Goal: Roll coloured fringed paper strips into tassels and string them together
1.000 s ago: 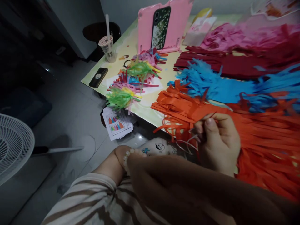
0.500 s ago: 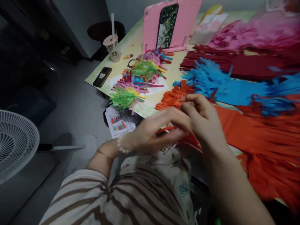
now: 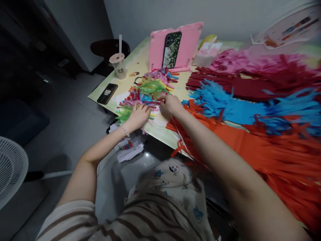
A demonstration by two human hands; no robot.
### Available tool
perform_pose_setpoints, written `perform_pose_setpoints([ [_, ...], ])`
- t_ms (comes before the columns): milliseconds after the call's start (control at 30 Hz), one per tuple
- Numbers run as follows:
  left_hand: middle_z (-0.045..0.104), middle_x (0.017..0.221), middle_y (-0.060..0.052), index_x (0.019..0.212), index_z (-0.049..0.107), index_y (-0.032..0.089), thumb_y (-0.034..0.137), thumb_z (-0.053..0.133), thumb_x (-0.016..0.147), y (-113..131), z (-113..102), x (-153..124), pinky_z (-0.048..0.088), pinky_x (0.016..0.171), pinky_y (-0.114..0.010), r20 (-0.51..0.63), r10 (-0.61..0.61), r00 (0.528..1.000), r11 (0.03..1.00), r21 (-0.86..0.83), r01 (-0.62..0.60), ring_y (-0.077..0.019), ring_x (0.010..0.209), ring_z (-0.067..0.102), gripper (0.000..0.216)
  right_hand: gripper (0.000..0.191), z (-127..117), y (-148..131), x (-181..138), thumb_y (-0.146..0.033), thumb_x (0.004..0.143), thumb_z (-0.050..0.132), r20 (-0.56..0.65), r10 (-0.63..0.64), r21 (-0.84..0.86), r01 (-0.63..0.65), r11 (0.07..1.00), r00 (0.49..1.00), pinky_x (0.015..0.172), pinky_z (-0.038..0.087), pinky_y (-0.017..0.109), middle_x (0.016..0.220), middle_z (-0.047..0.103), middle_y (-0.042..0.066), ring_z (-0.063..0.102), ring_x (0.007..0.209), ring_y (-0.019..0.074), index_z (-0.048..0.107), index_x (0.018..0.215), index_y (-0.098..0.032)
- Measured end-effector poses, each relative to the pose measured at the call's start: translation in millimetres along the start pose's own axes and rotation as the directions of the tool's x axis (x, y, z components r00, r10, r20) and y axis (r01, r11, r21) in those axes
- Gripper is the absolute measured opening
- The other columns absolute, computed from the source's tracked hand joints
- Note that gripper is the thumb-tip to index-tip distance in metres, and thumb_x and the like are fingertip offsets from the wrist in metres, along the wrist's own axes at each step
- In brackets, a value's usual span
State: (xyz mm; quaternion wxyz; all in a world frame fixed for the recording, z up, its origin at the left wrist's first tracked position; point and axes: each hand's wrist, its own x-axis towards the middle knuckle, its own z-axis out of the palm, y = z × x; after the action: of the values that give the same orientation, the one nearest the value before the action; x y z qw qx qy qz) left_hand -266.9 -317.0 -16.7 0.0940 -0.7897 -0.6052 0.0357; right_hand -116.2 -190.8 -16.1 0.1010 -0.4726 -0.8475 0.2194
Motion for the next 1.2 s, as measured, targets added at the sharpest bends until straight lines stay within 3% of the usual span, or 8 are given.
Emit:
perform_pose_setpoints([
  [233,0.065,0.13,-0.021,0.151,0.048,0.004,0.013,0.025,0.105,-12,9,8,0.04,0.112,-0.053,-0.016,0.076,0.997,0.997,0.032,-0.075,-0.0327,0.123,0.057,0.052,0.043,12,6,8,-0.016,0.086,0.06,-0.005,-0.006,-0.01,0.006,1.0,1.0,0.102,0.051,0.039,0.117,0.079,0.019,0.072,0.112,0.0322,0.077,0.124,-0.012],
  [533,0.063,0.136,-0.022,0.141,0.059,0.008,0.018,0.03,0.106,-25,17,19,0.042,0.107,-0.05,-0.057,0.111,0.992,0.994,-0.005,-0.111,-0.0343,0.126,0.056,0.046,0.017,5,8,11,-0.026,0.079,0.07,0.142,-0.026,0.172,0.002,0.985,0.99,0.069,0.049,0.025,0.074,0.076,0.005,0.065,0.071,0.0178,0.08,0.084,-0.012],
  [600,0.058,0.147,-0.021,0.138,0.062,0.009,0.019,0.037,0.105,-28,18,22,0.039,0.112,-0.051,-0.06,0.125,0.99,0.992,-0.025,-0.127,-0.0357,0.135,0.051,0.042,0.022,1,9,12,-0.026,0.081,0.068,0.091,-0.022,0.198,0.004,0.98,0.996,0.071,0.049,0.026,0.08,0.077,0.006,0.065,0.074,0.0181,0.081,0.091,-0.011],
  [667,0.055,0.153,-0.019,0.138,0.062,0.01,0.021,0.045,0.103,-32,19,25,0.036,0.116,-0.052,-0.047,0.154,0.987,0.986,-0.058,-0.156,-0.0364,0.142,0.045,0.041,0.036,-5,9,15,-0.026,0.087,0.06,-0.025,-0.012,0.213,0.017,0.977,1.0,0.08,0.05,0.028,0.096,0.079,0.01,0.067,0.083,0.02,0.079,0.113,-0.01],
  [767,0.061,0.145,-0.018,0.142,0.059,0.012,0.024,0.05,0.101,-38,21,30,0.039,0.111,-0.049,-0.006,0.181,0.983,0.979,-0.095,-0.181,-0.0345,0.136,0.05,0.044,0.05,-12,7,24,-0.023,0.094,0.05,-0.184,-0.066,0.171,0.098,0.98,0.981,0.095,0.05,0.034,0.118,0.077,0.015,0.069,0.102,0.0249,0.07,0.138,-0.01],
  [933,0.066,0.131,-0.017,0.137,0.062,0.012,0.019,0.045,0.102,-47,18,40,0.044,0.097,-0.043,0.048,0.181,0.982,0.98,-0.09,-0.177,-0.0307,0.121,0.056,0.039,0.044,-3,3,47,-0.017,0.092,0.055,-0.114,-0.083,0.047,0.089,0.995,0.99,0.107,0.05,0.042,0.125,0.077,0.016,0.069,0.119,0.0334,0.075,0.131,-0.011],
  [1200,0.067,0.127,-0.016,0.125,0.066,0.01,0.022,0.057,0.098,-64,18,36,0.044,0.1,-0.04,0.015,0.181,0.983,0.977,-0.12,-0.178,-0.0308,0.12,0.056,0.031,0.036,17,5,63,-0.012,0.088,0.059,-0.058,0.005,0.008,-0.005,1.0,0.998,0.107,0.05,0.04,0.116,0.079,0.018,0.07,0.116,0.0325,0.079,0.117,-0.011],
])
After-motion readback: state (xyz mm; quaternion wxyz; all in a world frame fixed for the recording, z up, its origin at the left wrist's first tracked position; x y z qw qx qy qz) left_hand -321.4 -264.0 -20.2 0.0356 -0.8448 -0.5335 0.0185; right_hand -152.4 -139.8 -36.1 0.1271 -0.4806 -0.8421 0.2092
